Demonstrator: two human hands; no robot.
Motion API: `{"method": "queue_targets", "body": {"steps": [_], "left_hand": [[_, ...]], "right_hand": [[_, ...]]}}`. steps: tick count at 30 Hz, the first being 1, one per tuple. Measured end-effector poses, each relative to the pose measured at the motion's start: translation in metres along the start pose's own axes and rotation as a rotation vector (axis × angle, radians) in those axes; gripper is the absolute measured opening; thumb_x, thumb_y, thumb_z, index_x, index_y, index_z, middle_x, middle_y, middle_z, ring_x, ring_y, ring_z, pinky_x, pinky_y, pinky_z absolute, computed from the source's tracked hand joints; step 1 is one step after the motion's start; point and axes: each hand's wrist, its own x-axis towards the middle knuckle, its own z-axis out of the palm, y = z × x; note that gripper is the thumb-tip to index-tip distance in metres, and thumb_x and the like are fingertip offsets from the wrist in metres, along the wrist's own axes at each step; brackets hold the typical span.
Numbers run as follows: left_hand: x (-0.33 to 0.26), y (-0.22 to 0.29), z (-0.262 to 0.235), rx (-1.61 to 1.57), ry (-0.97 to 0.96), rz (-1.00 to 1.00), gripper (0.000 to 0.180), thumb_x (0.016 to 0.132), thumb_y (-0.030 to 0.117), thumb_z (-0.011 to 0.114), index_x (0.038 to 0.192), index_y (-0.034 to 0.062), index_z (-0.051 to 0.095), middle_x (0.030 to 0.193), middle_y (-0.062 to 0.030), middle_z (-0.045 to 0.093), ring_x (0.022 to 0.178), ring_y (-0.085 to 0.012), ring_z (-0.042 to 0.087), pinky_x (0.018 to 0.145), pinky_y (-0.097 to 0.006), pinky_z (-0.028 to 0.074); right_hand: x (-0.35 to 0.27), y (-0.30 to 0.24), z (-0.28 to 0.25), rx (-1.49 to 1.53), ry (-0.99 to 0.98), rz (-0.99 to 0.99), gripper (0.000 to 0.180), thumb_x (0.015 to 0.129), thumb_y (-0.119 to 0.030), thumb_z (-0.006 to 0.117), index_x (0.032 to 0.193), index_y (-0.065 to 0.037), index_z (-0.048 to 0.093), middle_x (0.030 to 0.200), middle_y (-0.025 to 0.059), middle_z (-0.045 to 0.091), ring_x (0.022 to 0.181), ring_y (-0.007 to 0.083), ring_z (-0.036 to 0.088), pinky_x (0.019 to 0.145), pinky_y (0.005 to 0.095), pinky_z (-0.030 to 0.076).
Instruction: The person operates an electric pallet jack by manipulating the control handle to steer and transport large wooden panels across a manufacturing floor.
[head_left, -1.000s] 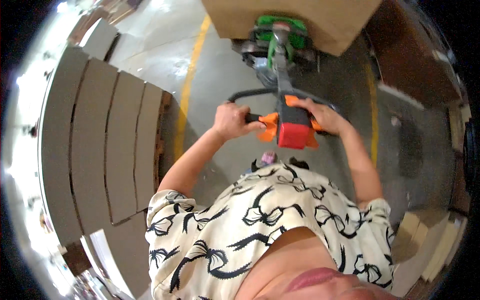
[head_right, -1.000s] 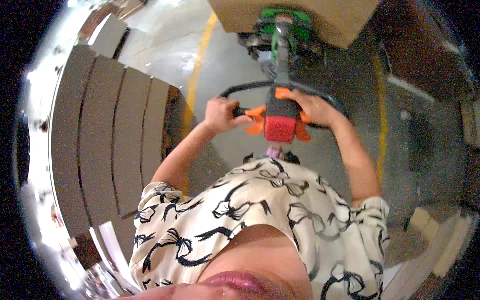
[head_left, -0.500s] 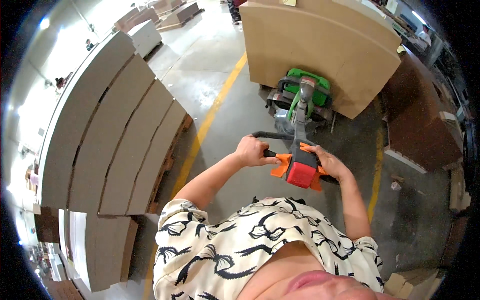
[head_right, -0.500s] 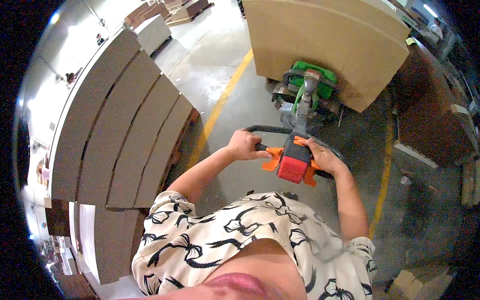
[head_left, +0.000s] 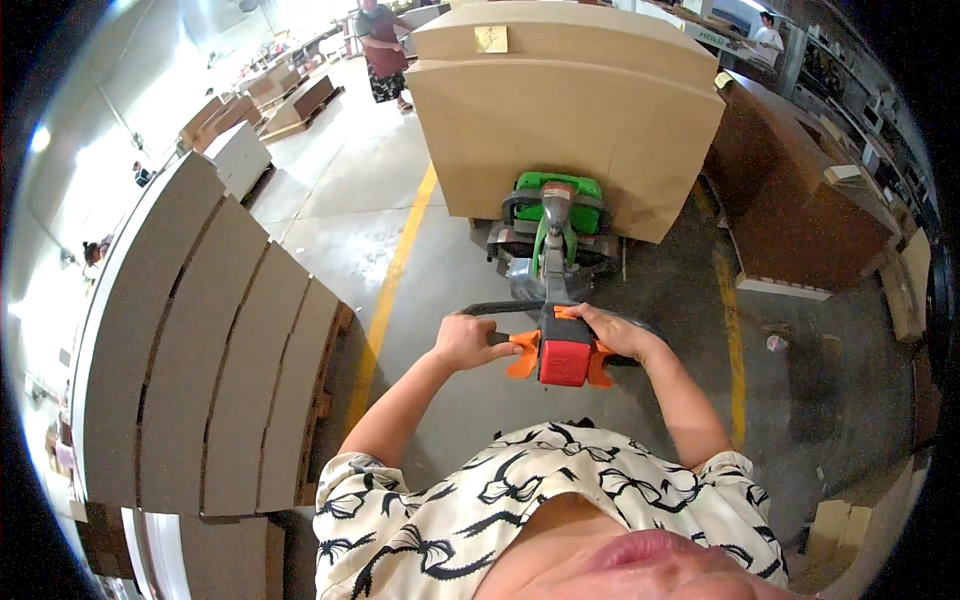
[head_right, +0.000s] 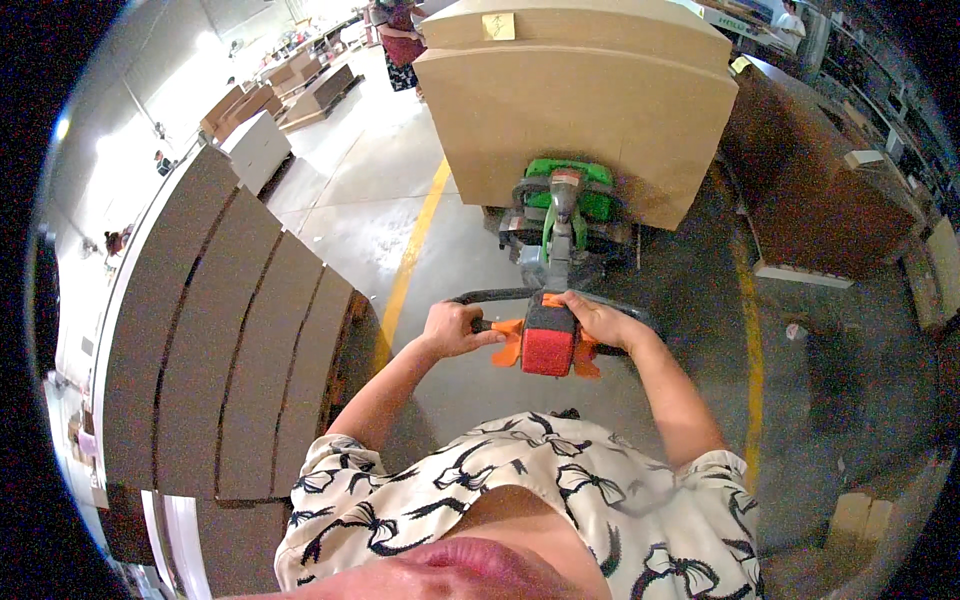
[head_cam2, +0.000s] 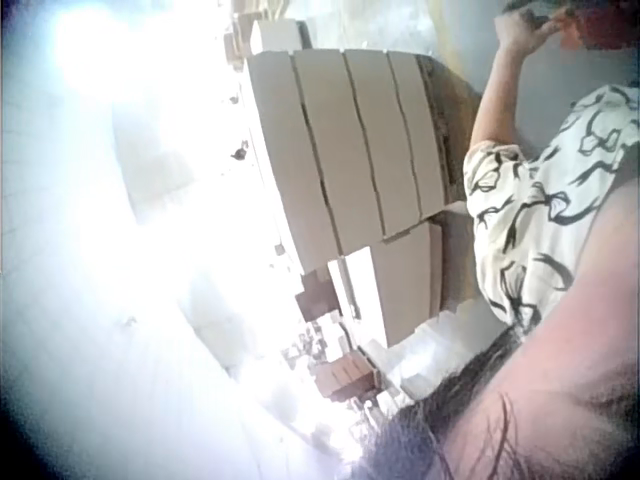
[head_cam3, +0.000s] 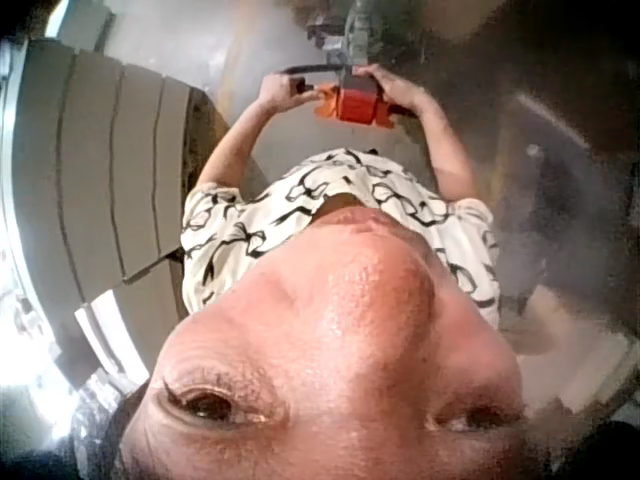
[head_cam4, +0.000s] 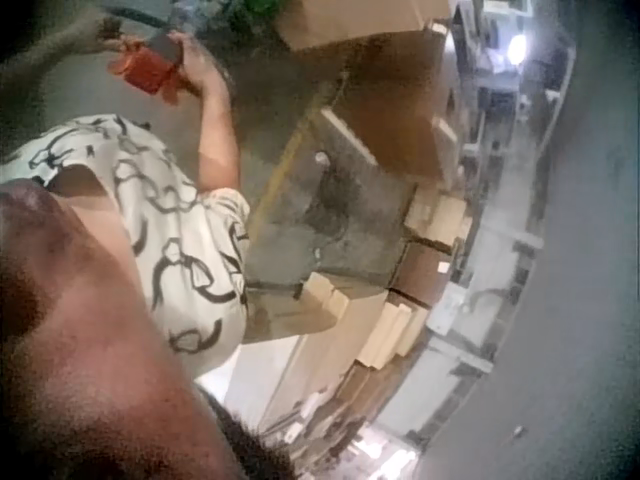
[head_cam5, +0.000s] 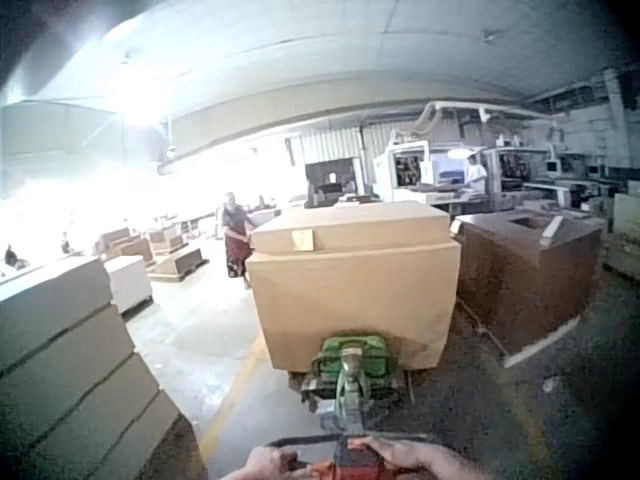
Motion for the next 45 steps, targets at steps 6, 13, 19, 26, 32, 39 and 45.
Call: {"method": "queue_targets", "body": {"steps": [6, 13, 19, 26, 32, 39, 45], "left_hand": [[0.005, 0.005, -0.015, 0.008, -0.311, -0.063, 0.067, 0.064, 0.074, 0.056, 0.065, 0.0073, 0.058, 0.06, -0.0102, 0.058, 0.063, -0.0304, 0.06, 0.06, -0.039, 0.047], [0.005, 0.01, -0.018, 0.036, -0.371, 0.05, 0.07, 0.064, 0.073, 0.057, 0.086, 0.0071, 0.058, 0.077, -0.0143, 0.062, 0.076, -0.0314, 0.061, 0.067, -0.04, 0.047], [0.012, 0.007, -0.024, -0.134, -0.542, 0.024, 0.064, 0.061, 0.063, 0.068, 0.091, 0.008, 0.058, 0.078, -0.0122, 0.063, 0.077, -0.0302, 0.062, 0.067, -0.039, 0.047], [0.007, 0.012, -0.015, -0.024, -0.396, 0.04, 0.066, 0.058, 0.065, 0.069, 0.09, 0.0089, 0.058, 0.076, -0.009, 0.063, 0.075, -0.0288, 0.062, 0.064, -0.038, 0.047], [0.019, 0.017, -0.029, 0.032, -0.396, 0.037, 0.065, 0.057, 0.067, 0.067, 0.082, 0.0086, 0.057, 0.075, -0.0106, 0.062, 0.075, -0.0304, 0.062, 0.063, -0.04, 0.047], [0.012, 0.013, -0.028, -0.052, -0.43, 0.014, 0.067, 0.052, 0.065, 0.073, 0.082, 0.0079, 0.057, 0.079, -0.0107, 0.063, 0.078, -0.0286, 0.062, 0.064, -0.039, 0.047], [0.014, 0.024, -0.021, -0.128, -0.439, 0.07, 0.063, 0.052, 0.058, 0.076, 0.084, 0.0069, 0.06, 0.08, -0.0107, 0.064, 0.079, -0.0287, 0.061, 0.066, -0.038, 0.046]], "right_hand": [[0.001, 0.001, 0.003, 0.018, -0.003, -0.013, 0.062, 0.096, -0.049, 0.017, 0.129, -0.003, 0.044, 0.131, 0.0108, 0.045, 0.122, 0.0194, 0.039, 0.105, 0.0278, 0.025], [0.002, 0.004, 0.006, 0.091, 0.023, 0.008, 0.058, 0.097, -0.046, 0.019, 0.127, -0.003, 0.045, 0.13, 0.0097, 0.046, 0.12, 0.019, 0.04, 0.105, 0.0282, 0.026], [0.003, 0.006, 0.004, 0.041, -0.021, -0.08, 0.06, 0.095, -0.049, 0.02, 0.127, -0.005, 0.045, 0.129, 0.009, 0.047, 0.12, 0.0191, 0.041, 0.104, 0.0283, 0.027], [-0.035, 0.013, -0.01, 0.092, 0.191, 0.028, 0.039, 0.089, -0.028, 0.048, 0.124, -0.009, 0.049, 0.118, 0.0117, 0.057, 0.105, 0.0205, 0.055, 0.092, 0.0304, 0.04], [-0.058, -0.003, -0.017, -0.404, 0.039, 0.054, 0.053, 0.068, -0.037, 0.069, 0.112, -0.01, 0.059, 0.101, 0.0134, 0.063, 0.096, 0.0246, 0.061, 0.083, 0.0359, 0.046], [-0.043, -0.01, -0.003, -0.83, 0.122, 0.329, 0.048, 0.063, -0.04, 0.071, 0.102, -0.013, 0.064, 0.09, 0.0124, 0.065, 0.088, 0.0311, 0.062, 0.077, 0.0411, 0.049], [-0.055, 0.014, -0.008, -0.844, 0.181, 0.274, 0.064, 0.053, -0.056, 0.077, 0.093, -0.009, 0.064, 0.083, 0.0149, 0.065, 0.083, 0.0325, 0.061, 0.074, 0.0394, 0.048]]}}
